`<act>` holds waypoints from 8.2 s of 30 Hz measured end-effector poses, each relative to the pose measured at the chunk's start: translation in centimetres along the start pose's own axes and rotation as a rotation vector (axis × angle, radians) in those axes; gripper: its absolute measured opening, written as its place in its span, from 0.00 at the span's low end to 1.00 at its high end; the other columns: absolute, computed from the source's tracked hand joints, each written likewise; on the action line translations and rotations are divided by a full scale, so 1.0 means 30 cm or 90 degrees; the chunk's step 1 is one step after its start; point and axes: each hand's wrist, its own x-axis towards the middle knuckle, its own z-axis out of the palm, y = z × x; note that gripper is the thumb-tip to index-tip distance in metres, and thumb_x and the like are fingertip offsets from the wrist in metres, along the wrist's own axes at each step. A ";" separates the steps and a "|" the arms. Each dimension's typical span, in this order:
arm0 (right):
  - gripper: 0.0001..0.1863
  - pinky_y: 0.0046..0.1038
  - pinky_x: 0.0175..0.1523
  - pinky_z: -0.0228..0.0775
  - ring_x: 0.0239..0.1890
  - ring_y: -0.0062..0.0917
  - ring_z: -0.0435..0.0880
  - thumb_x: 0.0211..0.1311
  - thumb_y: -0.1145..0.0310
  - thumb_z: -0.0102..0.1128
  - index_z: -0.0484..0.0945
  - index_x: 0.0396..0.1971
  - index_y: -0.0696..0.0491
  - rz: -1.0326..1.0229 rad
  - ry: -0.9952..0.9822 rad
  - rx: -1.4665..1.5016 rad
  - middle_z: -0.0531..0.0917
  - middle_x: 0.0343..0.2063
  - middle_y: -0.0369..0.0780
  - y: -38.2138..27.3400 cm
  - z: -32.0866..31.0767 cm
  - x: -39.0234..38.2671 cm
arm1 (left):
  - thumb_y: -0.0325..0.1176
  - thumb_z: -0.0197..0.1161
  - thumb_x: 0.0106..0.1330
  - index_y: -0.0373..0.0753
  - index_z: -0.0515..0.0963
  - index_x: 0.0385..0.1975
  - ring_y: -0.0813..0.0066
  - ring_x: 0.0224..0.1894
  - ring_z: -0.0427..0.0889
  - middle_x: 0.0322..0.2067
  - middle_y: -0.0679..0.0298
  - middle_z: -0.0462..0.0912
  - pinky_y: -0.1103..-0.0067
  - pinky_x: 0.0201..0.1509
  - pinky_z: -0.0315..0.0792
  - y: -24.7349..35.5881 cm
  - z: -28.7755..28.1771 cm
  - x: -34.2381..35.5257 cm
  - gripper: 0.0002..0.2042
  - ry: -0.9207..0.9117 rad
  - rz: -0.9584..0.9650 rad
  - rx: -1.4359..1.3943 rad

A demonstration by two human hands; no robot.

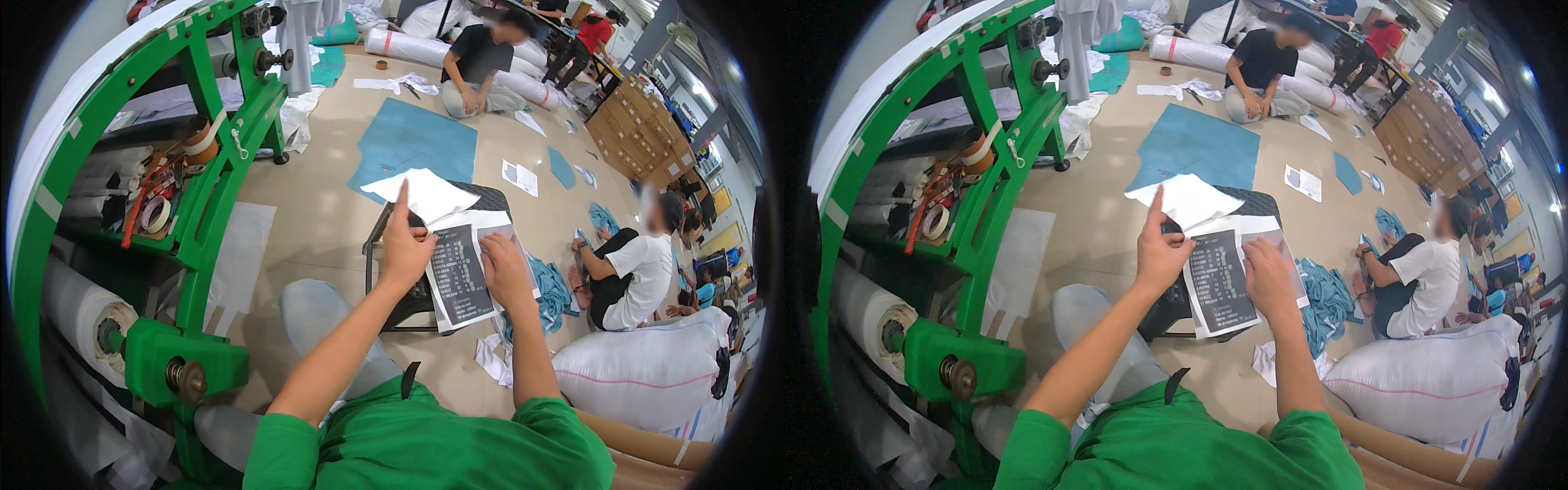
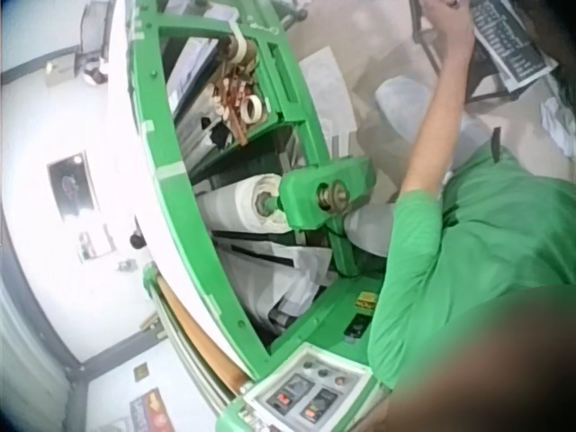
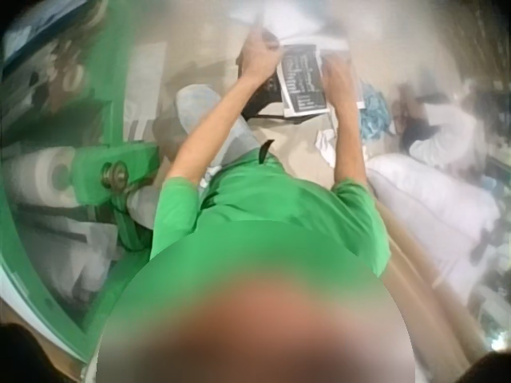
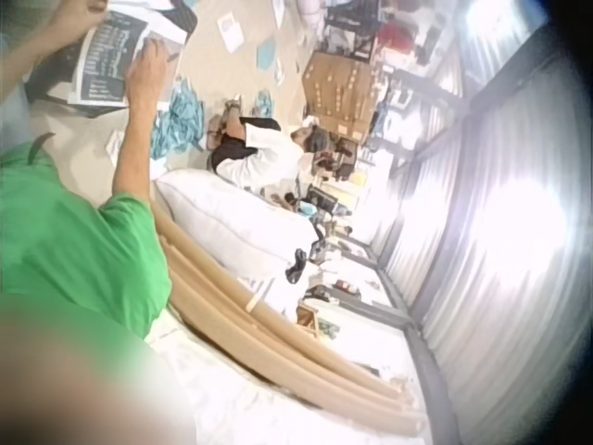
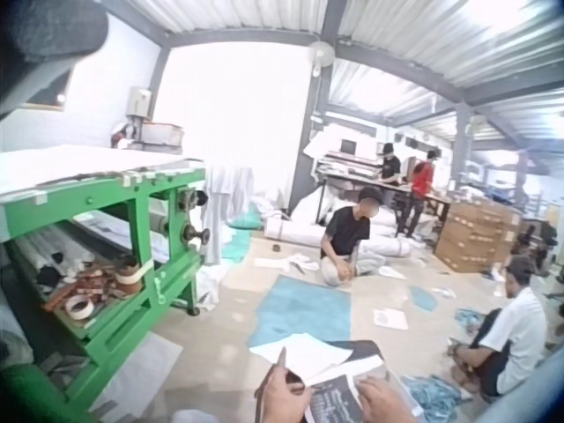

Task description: The person operates a green fabric spreading machine, feeding a large white sheet through rollers and adjusting the material. They handle a printed document, place it on a nearby stool, and continue to manage the fabric roll and machine controls.

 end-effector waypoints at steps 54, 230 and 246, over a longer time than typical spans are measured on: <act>0.14 0.37 0.66 0.69 0.60 0.44 0.80 0.58 0.77 0.65 0.83 0.45 0.56 0.076 -0.114 0.143 0.85 0.51 0.47 0.027 -0.076 0.076 | 0.44 0.66 0.68 0.31 0.42 0.77 0.55 0.31 0.86 0.27 0.47 0.85 0.64 0.38 0.77 0.180 -0.365 -0.238 0.47 -0.277 -0.191 0.410; 0.23 0.36 0.46 0.79 0.40 0.32 0.87 0.70 0.57 0.61 0.79 0.51 0.64 -0.047 -1.100 1.041 0.87 0.40 0.48 -1.779 1.308 0.286 | 0.22 0.62 0.58 0.31 0.85 0.37 0.52 0.39 0.90 0.35 0.46 0.88 0.62 0.43 0.84 0.070 -1.883 -1.132 0.09 0.892 -0.395 0.483; 0.32 0.43 0.68 0.63 0.60 0.44 0.78 0.57 0.61 0.74 0.74 0.59 0.59 -0.845 -0.097 0.523 0.82 0.53 0.49 -2.125 0.741 0.484 | 0.26 0.65 0.59 0.31 0.82 0.40 0.55 0.34 0.88 0.31 0.49 0.86 0.65 0.40 0.82 0.587 -1.689 -0.476 0.11 0.843 0.164 0.572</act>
